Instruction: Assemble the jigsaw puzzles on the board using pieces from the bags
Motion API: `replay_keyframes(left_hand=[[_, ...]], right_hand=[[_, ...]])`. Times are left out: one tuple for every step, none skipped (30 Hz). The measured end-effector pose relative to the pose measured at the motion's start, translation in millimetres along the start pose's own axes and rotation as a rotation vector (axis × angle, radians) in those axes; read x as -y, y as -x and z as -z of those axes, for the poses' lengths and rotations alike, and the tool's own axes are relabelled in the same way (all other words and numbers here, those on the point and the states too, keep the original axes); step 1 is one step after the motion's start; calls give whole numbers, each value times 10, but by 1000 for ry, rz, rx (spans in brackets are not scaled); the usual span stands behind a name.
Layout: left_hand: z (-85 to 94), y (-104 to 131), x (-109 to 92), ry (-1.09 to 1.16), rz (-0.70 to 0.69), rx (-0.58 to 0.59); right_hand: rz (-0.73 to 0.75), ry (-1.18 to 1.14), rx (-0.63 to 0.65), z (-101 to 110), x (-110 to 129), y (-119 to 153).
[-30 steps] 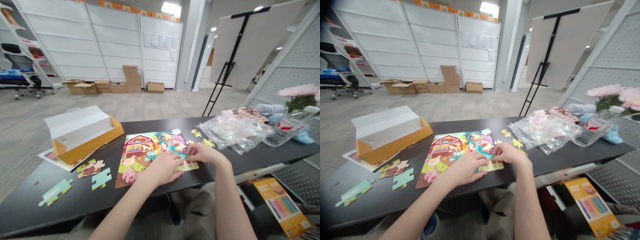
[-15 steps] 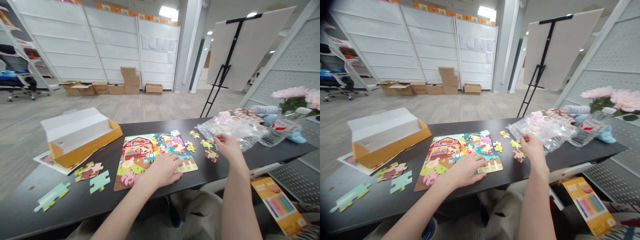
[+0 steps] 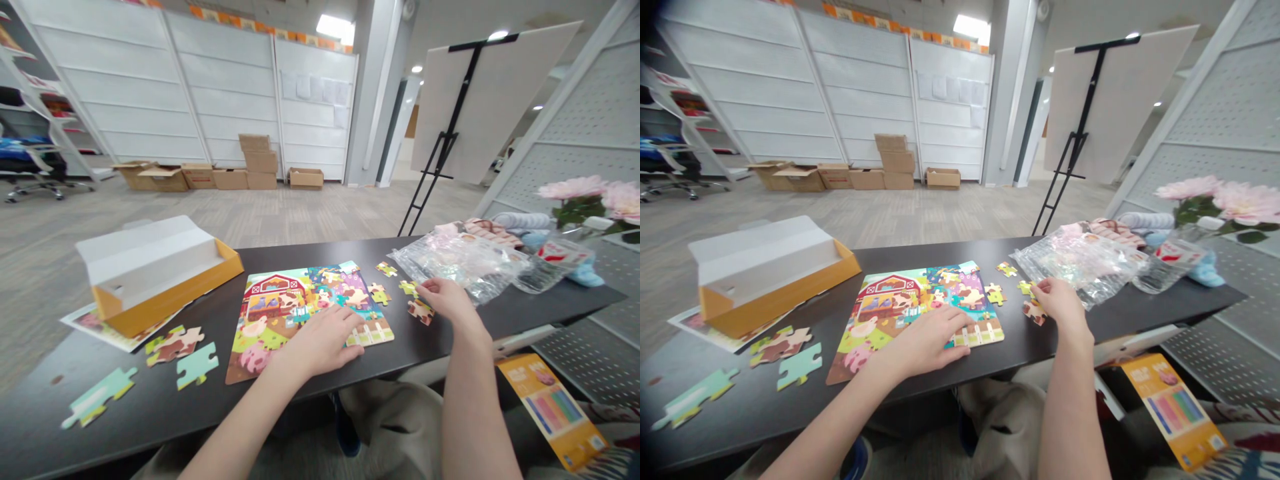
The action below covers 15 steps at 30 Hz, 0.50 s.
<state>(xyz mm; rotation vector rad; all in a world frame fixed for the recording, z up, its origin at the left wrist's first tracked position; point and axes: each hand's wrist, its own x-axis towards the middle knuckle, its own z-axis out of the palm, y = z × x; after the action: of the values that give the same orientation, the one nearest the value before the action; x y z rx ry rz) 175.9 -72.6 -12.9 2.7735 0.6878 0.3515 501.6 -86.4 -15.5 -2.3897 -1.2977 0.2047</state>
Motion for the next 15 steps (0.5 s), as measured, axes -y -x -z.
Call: replay_keyframes(left_hand=[[11,10,8,11,1,-5],[25,21,20,18,4,-11],[44,32,38,20,11,-17],[67,44,60,18,19,-23],[93,58,88,15,29,-31],[122,75,122,12,40,-43],[151,97,160,11,53,-59],[179,122,203,12,69,-77],[207,152,250,14,89,-96],[234,186,300,15,117,-111],[262,222,351,19,143,-115],[292,261,402,26,172,-121],[327,301,452,33,196,-132],[369,342,499,40,211,-146],[421,386,542,51,234,-163]], right_hand=[[0,-2,7,-15,0,-7],[-1,-3,8,-29,-2,-14],[3,-3,5,-40,-6,-21],[13,-2,0,-49,-12,-29],[26,4,-7,-55,-22,-37],[43,14,-20,-58,-36,-45],[60,28,-39,-59,-54,-55],[76,43,-63,-57,-75,-65],[90,56,-93,-53,-99,-74],[100,63,-125,-47,-123,-82],[106,63,-156,-38,-147,-87],[102,54,-185,-27,-166,-89],[91,37,-210,-13,-179,-87],[79,15,-229,3,-183,-80],[66,-10,-234,19,-177,-70]])
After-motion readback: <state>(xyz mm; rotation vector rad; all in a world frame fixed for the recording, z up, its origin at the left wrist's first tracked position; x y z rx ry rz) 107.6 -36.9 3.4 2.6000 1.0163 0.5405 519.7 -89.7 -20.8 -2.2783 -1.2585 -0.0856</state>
